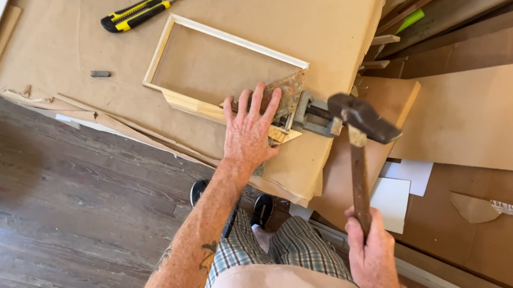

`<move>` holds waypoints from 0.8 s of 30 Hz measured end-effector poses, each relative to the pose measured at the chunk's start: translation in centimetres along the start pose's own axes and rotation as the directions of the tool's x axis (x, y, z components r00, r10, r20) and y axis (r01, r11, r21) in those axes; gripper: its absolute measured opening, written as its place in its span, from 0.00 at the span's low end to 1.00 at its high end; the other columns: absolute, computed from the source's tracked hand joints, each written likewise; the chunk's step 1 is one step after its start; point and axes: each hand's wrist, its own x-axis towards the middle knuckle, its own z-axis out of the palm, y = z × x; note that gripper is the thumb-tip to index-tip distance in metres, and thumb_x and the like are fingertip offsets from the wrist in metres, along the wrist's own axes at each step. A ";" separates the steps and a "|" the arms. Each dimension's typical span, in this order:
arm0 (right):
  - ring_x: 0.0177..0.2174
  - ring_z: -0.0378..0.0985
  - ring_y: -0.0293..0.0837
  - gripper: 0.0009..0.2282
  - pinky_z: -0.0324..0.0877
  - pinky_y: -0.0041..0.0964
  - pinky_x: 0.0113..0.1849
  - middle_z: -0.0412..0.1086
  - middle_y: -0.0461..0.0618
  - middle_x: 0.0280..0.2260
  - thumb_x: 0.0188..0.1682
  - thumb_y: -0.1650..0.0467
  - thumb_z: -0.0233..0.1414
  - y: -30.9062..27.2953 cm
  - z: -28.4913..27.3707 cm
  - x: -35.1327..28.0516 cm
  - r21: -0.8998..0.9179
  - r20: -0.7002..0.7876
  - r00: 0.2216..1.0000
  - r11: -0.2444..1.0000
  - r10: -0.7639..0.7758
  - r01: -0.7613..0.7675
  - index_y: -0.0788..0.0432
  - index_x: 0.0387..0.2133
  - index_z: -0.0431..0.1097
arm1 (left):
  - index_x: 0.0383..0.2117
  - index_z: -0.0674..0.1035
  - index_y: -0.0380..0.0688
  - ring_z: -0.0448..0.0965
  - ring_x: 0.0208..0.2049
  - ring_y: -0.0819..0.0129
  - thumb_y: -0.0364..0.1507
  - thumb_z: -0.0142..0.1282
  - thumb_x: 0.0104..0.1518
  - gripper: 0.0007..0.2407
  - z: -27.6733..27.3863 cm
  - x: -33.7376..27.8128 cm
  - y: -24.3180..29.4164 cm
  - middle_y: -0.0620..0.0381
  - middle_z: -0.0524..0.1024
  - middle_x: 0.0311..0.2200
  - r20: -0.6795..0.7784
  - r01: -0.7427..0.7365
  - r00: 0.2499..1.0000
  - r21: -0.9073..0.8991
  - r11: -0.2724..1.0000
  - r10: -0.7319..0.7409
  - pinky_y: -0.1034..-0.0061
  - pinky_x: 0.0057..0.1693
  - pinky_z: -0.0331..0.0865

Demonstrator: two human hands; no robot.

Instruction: Assembling small wooden frames using a corner clamp, hammer, and utility knife on a workbench.

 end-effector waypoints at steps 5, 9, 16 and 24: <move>0.16 0.70 0.42 0.12 0.69 0.42 0.20 0.69 0.46 0.19 0.59 0.60 0.39 -0.3 0.5 1.7 -0.366 0.236 0.941 0.919 0.242 -0.145 0.54 0.43 0.64 | 0.70 0.54 0.57 0.58 0.63 0.50 0.60 0.74 0.27 0.58 -0.3 0.0 0.2 0.49 0.53 0.67 0.079 0.003 0.997 0.009 1.000 -0.004 0.45 0.65 0.55; 0.12 0.67 0.36 0.11 0.67 0.32 0.16 0.72 0.44 0.18 0.58 0.65 0.41 -2.0 -0.9 0.0 -0.154 0.054 0.994 0.984 0.098 -0.089 0.56 0.45 0.68 | 0.69 0.57 0.56 0.61 0.61 0.50 0.58 0.74 0.26 0.57 -0.2 -0.3 0.2 0.48 0.56 0.65 0.034 0.010 0.999 0.007 1.000 -0.010 0.45 0.63 0.57; 0.13 0.68 0.42 0.11 0.68 0.42 0.17 0.69 0.47 0.18 0.59 0.61 0.41 -1.2 0.3 2.3 -0.356 0.213 0.939 0.917 0.270 -0.183 0.53 0.44 0.64 | 0.70 0.55 0.58 0.59 0.61 0.52 0.62 0.72 0.26 0.58 -0.6 -0.1 0.4 0.50 0.55 0.65 0.063 0.020 0.998 0.047 0.999 -0.023 0.47 0.64 0.56; 0.10 0.61 0.34 0.11 0.63 0.31 0.10 0.66 0.41 0.16 0.59 0.65 0.38 2.1 0.2 1.9 -0.173 0.129 0.991 0.985 0.024 -0.001 0.58 0.43 0.65 | 0.69 0.56 0.57 0.61 0.61 0.51 0.60 0.74 0.25 0.58 -0.5 0.0 0.4 0.49 0.56 0.65 0.032 0.022 0.999 0.028 0.999 -0.023 0.46 0.64 0.57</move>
